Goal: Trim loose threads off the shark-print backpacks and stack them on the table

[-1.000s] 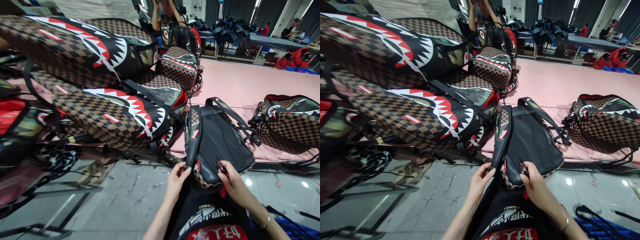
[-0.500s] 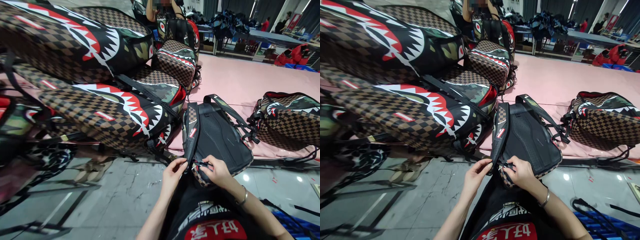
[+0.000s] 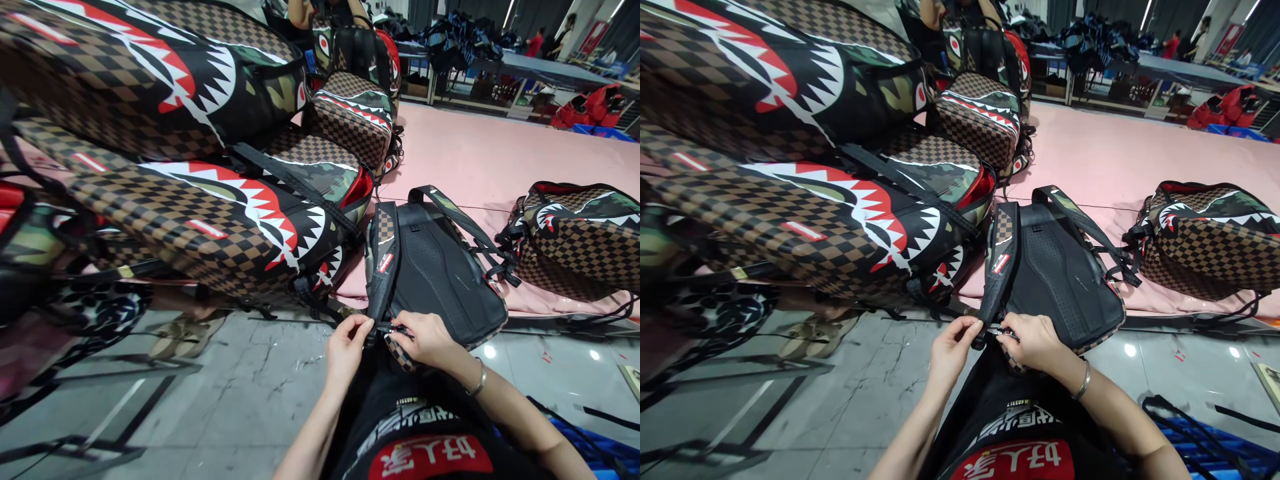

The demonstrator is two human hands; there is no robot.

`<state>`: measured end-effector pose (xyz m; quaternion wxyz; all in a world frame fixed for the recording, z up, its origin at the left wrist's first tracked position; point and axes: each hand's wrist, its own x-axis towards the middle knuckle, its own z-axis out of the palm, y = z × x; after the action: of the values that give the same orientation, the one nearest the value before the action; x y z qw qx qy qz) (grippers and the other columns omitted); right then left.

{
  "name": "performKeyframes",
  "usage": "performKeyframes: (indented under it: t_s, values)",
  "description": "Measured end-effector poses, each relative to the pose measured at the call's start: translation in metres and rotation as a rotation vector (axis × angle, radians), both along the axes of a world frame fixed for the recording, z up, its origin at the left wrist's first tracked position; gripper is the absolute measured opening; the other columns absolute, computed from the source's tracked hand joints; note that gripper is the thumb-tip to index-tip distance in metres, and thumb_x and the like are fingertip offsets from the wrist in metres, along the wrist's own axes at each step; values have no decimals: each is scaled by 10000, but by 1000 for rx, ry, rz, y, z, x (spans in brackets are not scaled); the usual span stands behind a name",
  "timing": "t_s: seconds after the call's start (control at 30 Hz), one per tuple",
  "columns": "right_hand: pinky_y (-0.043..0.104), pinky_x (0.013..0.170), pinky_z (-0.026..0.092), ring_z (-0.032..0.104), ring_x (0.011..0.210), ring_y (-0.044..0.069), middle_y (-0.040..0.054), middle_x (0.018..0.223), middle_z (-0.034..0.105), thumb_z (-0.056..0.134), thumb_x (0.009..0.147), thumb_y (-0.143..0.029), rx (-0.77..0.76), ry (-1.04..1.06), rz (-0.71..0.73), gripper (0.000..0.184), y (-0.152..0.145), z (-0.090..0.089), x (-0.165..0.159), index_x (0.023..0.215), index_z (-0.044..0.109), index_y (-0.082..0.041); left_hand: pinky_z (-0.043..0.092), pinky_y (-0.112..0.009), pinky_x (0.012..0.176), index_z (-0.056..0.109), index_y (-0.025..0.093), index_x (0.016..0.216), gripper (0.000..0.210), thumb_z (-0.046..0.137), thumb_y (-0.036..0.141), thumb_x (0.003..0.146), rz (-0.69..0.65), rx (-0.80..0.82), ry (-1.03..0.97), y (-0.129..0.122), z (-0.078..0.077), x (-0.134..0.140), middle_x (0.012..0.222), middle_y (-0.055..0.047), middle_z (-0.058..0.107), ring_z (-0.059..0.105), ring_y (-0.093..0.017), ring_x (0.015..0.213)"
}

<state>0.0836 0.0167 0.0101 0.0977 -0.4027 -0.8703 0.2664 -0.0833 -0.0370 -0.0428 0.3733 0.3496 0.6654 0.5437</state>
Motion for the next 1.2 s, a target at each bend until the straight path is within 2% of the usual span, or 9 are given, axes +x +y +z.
performKeyframes:
  t_s: [0.17,0.3,0.37,0.47,0.6,0.8,1.03,1.1,1.2]
  values:
    - [243,666,422,649,810,175,10,877,695,528,839,-309,4,7,22,122,1,-3,-1,887,601,-225,426,-235,579,625,174,656,173,639,346,673,67,26,19,-2,-2,2,616,11,595,521,-133,587]
    - [213,629,437,654,726,142,8,854,697,536,827,-313,-89,81,-38,148,2,-7,-3,919,598,-216,447,-253,623,620,171,682,198,611,368,702,132,48,16,-2,-6,2,641,5,607,544,-139,616]
    - [201,615,438,655,707,133,4,851,696,551,815,-323,-123,105,-36,168,4,-5,-5,938,591,-216,460,-281,679,628,170,707,206,605,374,711,154,54,23,-2,-7,3,718,-18,638,576,-159,686]
    - [215,603,422,654,699,151,2,802,693,567,802,-342,-84,64,7,185,7,2,-10,937,595,-219,430,-335,830,633,179,692,187,617,365,703,196,70,68,-2,-8,3,871,-48,639,576,-195,863]
    - [228,591,384,645,683,165,3,742,685,570,802,-341,-18,2,79,188,15,11,-13,940,600,-217,373,-370,917,640,199,645,150,644,345,675,213,88,131,-2,-7,2,851,-42,608,535,-215,948]
    - [207,605,364,638,671,139,-6,743,677,572,813,-333,-38,47,180,188,24,12,-7,955,602,-214,386,-369,892,646,210,633,131,636,334,675,192,105,137,0,-1,5,818,-33,597,534,-211,904]
    - [213,601,352,614,654,135,-9,714,659,563,825,-314,15,78,202,137,25,8,-7,894,627,-215,364,-331,901,638,206,585,132,685,321,627,211,110,42,0,6,8,759,-17,580,514,-202,905]
    - [210,602,366,608,649,132,-8,705,655,562,823,-304,-10,101,176,129,24,7,-7,878,634,-212,410,-305,815,617,191,607,192,678,370,637,230,100,-45,-1,5,7,745,-8,582,535,-176,817]
    - [200,614,403,607,664,122,-4,755,660,565,811,-295,-116,204,110,130,21,4,-5,878,629,-204,432,-252,592,571,176,675,310,645,477,658,254,73,-205,-1,5,5,669,15,568,512,-117,585]
